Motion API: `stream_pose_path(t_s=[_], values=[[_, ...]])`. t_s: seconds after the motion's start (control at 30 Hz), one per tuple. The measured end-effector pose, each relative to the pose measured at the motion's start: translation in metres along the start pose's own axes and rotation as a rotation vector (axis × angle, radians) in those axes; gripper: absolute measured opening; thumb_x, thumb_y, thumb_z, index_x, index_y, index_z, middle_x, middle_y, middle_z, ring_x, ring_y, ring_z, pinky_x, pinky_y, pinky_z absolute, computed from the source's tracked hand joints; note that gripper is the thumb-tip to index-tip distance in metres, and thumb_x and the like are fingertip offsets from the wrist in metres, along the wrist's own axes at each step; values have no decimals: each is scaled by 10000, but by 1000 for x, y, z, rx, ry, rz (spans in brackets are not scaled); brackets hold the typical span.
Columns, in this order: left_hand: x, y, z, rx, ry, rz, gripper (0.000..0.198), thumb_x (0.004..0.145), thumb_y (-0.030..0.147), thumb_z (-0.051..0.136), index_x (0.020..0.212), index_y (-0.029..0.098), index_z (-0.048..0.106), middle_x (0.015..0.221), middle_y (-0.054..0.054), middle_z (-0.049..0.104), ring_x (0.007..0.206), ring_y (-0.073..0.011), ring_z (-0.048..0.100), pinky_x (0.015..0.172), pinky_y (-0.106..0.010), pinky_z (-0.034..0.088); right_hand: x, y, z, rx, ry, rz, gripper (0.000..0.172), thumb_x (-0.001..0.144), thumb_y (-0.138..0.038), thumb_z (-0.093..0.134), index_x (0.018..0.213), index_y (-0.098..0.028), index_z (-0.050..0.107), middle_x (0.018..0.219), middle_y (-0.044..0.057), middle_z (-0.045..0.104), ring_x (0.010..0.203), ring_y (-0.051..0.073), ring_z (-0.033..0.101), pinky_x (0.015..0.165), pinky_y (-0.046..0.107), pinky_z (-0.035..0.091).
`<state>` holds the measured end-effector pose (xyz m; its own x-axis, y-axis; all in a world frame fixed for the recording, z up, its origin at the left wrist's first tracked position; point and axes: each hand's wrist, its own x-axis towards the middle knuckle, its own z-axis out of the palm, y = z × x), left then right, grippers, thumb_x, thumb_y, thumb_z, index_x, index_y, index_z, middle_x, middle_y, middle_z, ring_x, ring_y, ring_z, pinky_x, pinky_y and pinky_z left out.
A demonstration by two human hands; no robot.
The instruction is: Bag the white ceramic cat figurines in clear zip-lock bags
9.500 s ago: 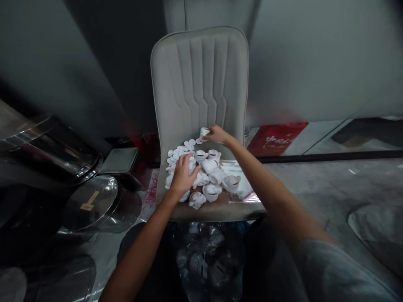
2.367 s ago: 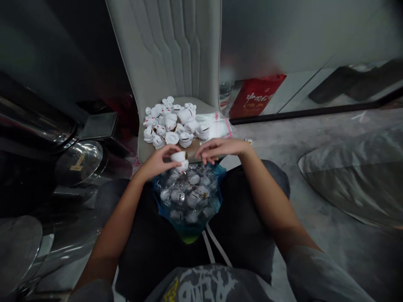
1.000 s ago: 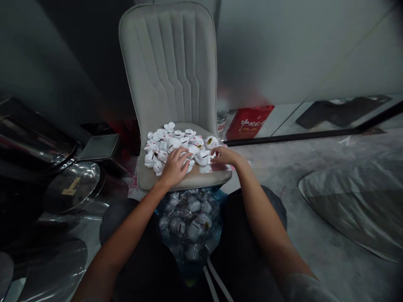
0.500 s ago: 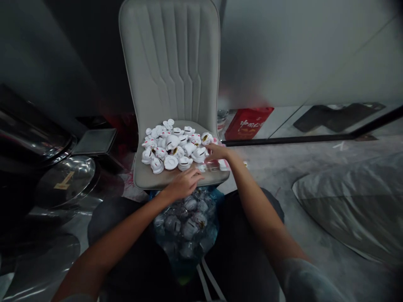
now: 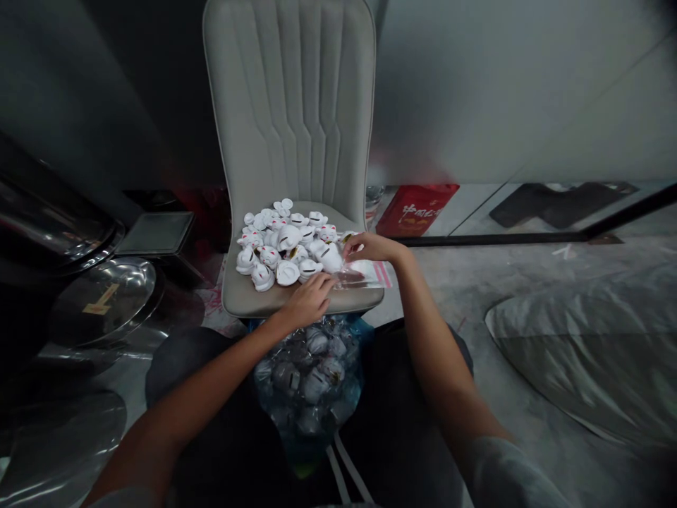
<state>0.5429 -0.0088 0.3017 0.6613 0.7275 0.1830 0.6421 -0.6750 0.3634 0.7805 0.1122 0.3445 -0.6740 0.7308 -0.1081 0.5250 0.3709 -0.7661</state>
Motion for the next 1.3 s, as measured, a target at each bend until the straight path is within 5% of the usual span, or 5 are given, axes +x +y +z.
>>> stream_pose_path(t_s=[0.73, 0.9, 1.1, 1.2, 1.3], values=[[9, -5, 13, -642, 221, -287, 616, 869, 337, 638, 1431, 173, 446, 1430, -204, 531, 1312, -310, 556, 1096, -519, 480, -28, -22, 12, 1073, 505, -62, 420, 690, -470, 838, 834, -229, 526, 739, -43, 558, 663, 99, 618, 560, 192, 539], [12, -8, -11, -1152, 320, -527, 568, 874, 297, 611, 1409, 229, 432, 1474, -150, 526, 1159, -239, 679, 1047, -458, 533, -28, -32, 28, 1017, 331, 67, 437, 719, -538, 788, 870, -202, 554, 811, 0, 597, 661, 127, 635, 468, 200, 486], [9, -6, -32, -1173, 193, -491, 438, 894, 206, 559, 1330, 210, 535, 1320, -130, 653, 1077, -227, 726, 1011, -446, 570, -30, -47, 48, 724, 644, 76, 460, 800, -649, 644, 934, -216, 569, 874, 18, 588, 612, 105, 525, 450, 202, 367], [26, 9, -20, -799, 152, -461, 244, 942, 186, 534, 1137, 185, 680, 1076, -83, 733, 1029, -239, 734, 956, -421, 604, -23, -95, 81, 351, 720, -225, 387, 915, -570, 556, 1120, -245, 597, 1155, 78, 622, 1023, 208, 609, 809, 331, 544], [35, 28, -7, -530, 279, -523, 226, 968, 183, 520, 988, 197, 744, 924, -45, 727, 1114, -243, 702, 957, -372, 602, -6, -149, 115, 121, 273, -611, 334, 961, -473, 560, 1244, -298, 599, 1296, 58, 607, 1244, 230, 548, 1067, 409, 472]])
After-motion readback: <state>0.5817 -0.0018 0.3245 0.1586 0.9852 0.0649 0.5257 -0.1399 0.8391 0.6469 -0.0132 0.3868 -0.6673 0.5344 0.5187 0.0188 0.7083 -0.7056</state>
